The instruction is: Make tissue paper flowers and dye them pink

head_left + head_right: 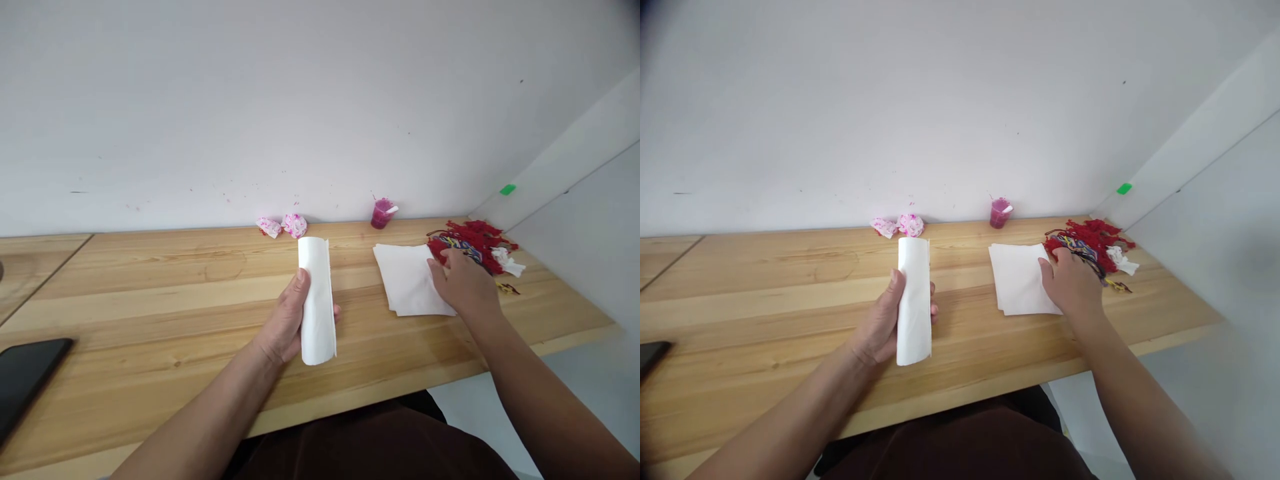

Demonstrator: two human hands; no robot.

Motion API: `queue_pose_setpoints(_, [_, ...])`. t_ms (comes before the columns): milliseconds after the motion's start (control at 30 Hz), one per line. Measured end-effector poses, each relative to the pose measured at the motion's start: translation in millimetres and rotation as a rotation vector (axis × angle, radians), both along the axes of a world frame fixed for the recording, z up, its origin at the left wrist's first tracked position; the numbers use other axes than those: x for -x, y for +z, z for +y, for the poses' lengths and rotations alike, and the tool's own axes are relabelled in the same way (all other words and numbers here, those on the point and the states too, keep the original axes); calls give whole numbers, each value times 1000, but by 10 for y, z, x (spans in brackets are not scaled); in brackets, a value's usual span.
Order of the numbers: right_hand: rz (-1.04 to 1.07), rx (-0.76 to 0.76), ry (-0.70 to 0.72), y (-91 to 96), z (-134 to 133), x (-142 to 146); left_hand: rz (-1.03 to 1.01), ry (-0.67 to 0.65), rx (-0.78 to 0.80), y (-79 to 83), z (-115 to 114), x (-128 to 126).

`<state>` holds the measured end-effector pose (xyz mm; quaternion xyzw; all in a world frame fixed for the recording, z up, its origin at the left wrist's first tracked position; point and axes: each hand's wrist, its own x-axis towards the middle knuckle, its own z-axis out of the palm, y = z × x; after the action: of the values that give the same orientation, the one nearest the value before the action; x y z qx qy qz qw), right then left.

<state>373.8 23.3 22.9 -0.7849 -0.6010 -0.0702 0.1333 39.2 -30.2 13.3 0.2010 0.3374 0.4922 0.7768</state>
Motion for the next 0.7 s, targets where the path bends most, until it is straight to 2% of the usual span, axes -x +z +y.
queue_pose_setpoints(67, [13, -108, 107, 74, -80, 181, 21, 1, -47, 4, -18, -6])
queue_pose_setpoints(133, [255, -95, 287, 123, -185, 454, 57, 0, -97, -9, -41, -16])
queue_pose_setpoints(200, [638, 125, 481, 112, -305, 789, 121, 3, -144, -50, -64, -27])
queue_pose_setpoints(267, [979, 331, 606, 44, -418, 1133, 157, -4, -208, -110, -78, -32])
queue_pose_setpoints(367, [1331, 547, 784, -72, -532, 1528, 155, 37, -268, -177, -82, -26])
queue_pose_setpoints(500, [1335, 465, 758, -91, -586, 1692, 182, 67, -258, -141, -96, -30])
queue_pose_setpoints(700, [1287, 432, 788, -85, -658, 1590, 340, 144, -265, -62, -142, -110])
